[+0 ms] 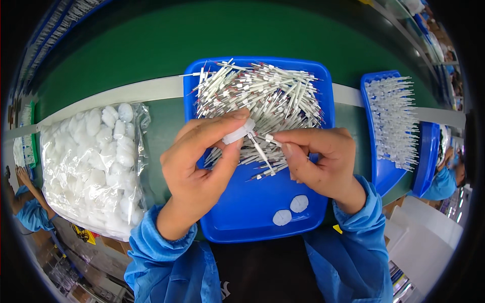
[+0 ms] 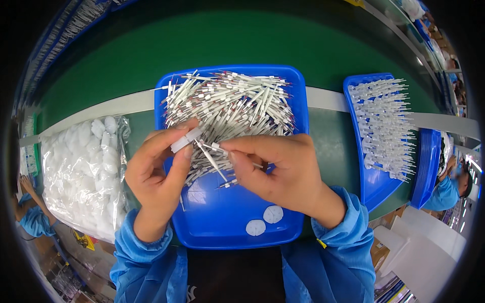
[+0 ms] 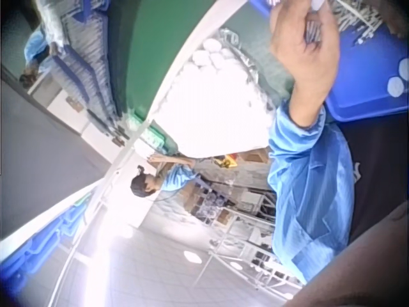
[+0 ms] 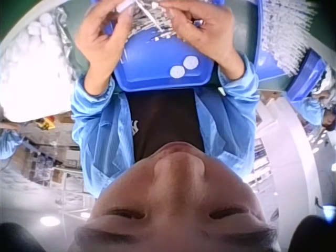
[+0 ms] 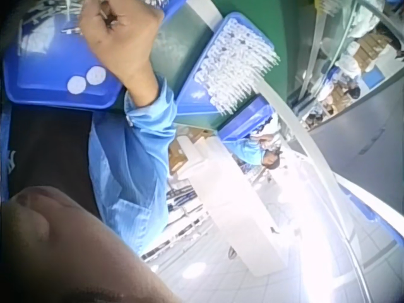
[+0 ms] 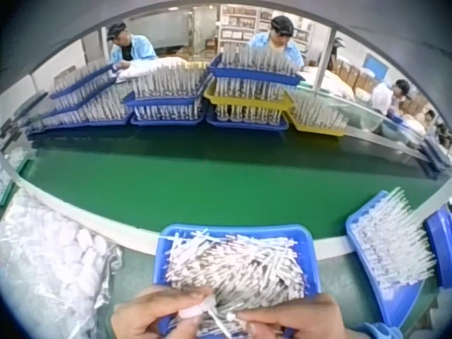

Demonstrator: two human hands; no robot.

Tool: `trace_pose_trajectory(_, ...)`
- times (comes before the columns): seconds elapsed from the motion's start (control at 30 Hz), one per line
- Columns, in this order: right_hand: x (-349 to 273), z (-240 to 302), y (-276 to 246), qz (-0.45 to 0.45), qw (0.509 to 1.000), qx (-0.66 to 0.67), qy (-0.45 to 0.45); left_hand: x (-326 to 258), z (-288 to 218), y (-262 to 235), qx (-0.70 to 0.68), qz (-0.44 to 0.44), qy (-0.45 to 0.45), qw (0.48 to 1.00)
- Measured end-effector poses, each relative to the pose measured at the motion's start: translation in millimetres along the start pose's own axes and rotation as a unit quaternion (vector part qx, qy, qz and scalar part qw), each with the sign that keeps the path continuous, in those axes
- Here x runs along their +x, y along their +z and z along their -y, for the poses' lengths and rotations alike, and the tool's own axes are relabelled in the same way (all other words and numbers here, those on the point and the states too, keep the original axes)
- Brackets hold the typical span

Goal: The person inserts white plastic sticks into small white circular bases, creating a spiky assembly. They repeatedly pick up a base and a stick, insert the stick into a hole in the base, and place the finished unit into a blue tray. The process is repetitive and performed by hand.

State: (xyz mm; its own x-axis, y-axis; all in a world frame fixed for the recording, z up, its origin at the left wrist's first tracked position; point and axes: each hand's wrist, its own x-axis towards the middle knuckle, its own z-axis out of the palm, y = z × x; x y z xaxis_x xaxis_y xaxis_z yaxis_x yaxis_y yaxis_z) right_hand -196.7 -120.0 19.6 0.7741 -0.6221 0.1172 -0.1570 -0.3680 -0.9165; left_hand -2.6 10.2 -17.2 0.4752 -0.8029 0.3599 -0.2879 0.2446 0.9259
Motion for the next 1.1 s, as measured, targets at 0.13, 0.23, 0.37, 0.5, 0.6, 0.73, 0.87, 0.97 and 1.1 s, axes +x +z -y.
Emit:
trace_pose_trajectory(0.13,-0.9,4.1,4.6,-0.007,0.998,0.032,0.056,3.0,-5.5,0.6,0.093,0.032,0.034,0.995)
trace_pose_trajectory(0.23,0.0,4.8,7.7,-0.004,1.000,-0.009,0.027,5.5,-6.7,0.5,0.133,0.013,0.066,0.989)
trace_pose_trajectory(0.37,6.4,-7.0,13.5,-0.036,0.993,-0.090,-0.066,6.7,-7.2,1.7,0.213,0.033,0.141,0.966)
trace_pose_trajectory(0.5,8.6,-10.4,18.1,-0.088,0.962,-0.211,-0.152,3.9,-13.1,3.2,0.272,0.036,0.165,0.947)
trace_pose_trajectory(0.6,8.3,-6.5,18.1,-0.096,0.948,-0.245,-0.179,-1.9,-17.8,6.1,0.281,0.041,0.130,0.950)
trace_pose_trajectory(0.73,9.6,-6.4,19.0,-0.096,0.948,-0.235,-0.193,-7.0,-24.2,8.7,0.261,0.045,0.082,0.961)
trace_pose_trajectory(0.87,7.8,-5.1,20.0,-0.088,0.956,-0.224,-0.171,-4.2,-17.0,6.9,0.252,0.038,0.127,0.959)
trace_pose_trajectory(0.97,12.8,-2.4,5.8,-0.022,0.977,-0.139,-0.163,5.9,-14.4,1.9,0.253,0.032,0.177,0.950)
trace_pose_trajectory(1.1,11.4,-15.0,-2.9,0.005,0.990,0.138,-0.017,6.6,-9.7,-0.5,0.255,0.030,0.252,0.933)
